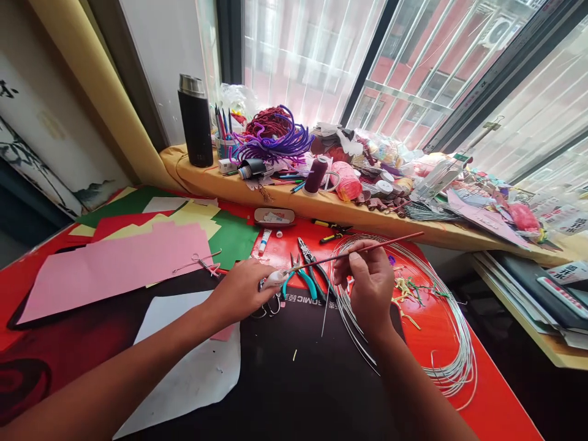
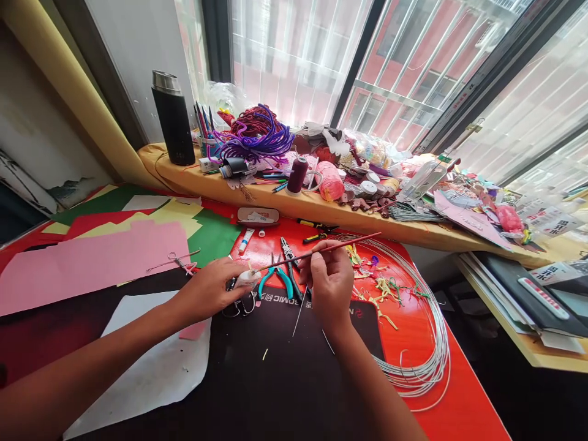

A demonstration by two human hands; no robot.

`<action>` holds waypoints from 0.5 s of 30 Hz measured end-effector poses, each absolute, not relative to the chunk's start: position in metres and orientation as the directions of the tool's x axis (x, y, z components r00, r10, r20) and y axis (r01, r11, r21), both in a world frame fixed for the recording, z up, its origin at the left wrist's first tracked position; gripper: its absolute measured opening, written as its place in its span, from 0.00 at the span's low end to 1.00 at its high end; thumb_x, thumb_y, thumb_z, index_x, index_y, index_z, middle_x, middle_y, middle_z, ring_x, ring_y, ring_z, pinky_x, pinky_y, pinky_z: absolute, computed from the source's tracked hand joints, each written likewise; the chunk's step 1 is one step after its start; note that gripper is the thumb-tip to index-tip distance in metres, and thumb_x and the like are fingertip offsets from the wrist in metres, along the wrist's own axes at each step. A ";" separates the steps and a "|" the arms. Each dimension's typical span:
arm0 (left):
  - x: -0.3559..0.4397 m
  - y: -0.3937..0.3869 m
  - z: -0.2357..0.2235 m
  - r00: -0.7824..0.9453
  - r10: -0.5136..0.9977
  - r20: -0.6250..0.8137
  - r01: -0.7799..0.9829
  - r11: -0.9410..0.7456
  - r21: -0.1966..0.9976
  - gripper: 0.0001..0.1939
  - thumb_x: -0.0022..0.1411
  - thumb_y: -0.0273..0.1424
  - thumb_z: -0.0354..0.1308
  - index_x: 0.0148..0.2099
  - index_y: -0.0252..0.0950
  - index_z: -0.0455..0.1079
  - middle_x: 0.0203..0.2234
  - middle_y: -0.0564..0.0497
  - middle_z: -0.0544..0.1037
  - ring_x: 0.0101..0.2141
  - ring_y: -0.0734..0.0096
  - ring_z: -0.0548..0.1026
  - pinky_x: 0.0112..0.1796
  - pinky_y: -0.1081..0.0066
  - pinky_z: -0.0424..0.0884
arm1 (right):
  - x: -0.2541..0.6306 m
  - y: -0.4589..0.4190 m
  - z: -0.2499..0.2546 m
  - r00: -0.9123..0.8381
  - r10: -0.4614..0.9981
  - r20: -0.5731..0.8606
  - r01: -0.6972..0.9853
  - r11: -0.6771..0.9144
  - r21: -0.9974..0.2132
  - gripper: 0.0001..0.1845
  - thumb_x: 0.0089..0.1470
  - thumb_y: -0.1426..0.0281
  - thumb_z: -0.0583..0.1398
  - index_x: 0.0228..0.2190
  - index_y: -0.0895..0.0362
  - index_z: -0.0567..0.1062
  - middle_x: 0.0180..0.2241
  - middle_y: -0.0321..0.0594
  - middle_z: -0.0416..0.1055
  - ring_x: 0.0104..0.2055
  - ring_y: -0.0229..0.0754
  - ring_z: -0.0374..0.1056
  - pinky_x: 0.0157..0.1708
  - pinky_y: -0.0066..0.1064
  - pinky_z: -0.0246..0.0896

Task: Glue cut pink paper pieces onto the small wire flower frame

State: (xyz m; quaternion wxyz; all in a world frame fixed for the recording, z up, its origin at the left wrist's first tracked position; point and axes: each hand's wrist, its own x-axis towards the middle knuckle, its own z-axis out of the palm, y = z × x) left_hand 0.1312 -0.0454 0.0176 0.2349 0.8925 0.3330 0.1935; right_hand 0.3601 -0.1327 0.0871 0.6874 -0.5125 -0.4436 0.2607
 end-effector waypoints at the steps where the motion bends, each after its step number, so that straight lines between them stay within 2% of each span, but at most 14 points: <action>1: 0.130 -0.048 0.018 0.702 0.687 0.187 0.498 -0.662 0.560 0.08 0.72 0.37 0.62 0.40 0.40 0.77 0.37 0.50 0.83 0.41 0.56 0.76 0.42 0.62 0.65 | 0.357 -0.134 0.088 0.468 0.811 0.351 0.119 0.336 -0.934 0.05 0.61 0.67 0.63 0.37 0.52 0.71 0.24 0.30 0.74 0.18 0.36 0.69 0.17 0.26 0.62; 12: 0.125 -0.058 0.020 0.676 0.714 0.183 0.481 -0.615 0.625 0.09 0.71 0.39 0.62 0.40 0.40 0.76 0.36 0.51 0.82 0.40 0.58 0.75 0.40 0.63 0.65 | 0.353 -0.141 0.087 0.446 0.821 0.357 0.181 0.308 -0.934 0.02 0.63 0.69 0.61 0.38 0.51 0.72 0.24 0.31 0.76 0.19 0.37 0.70 0.18 0.26 0.64; 15: 0.124 -0.059 0.017 0.683 0.701 0.207 0.486 -0.647 0.588 0.10 0.72 0.39 0.61 0.40 0.40 0.76 0.36 0.50 0.82 0.39 0.58 0.75 0.40 0.62 0.65 | 0.355 -0.143 0.085 0.424 0.832 0.358 0.193 0.303 -0.933 0.02 0.63 0.68 0.61 0.37 0.51 0.71 0.24 0.31 0.77 0.19 0.37 0.70 0.18 0.27 0.64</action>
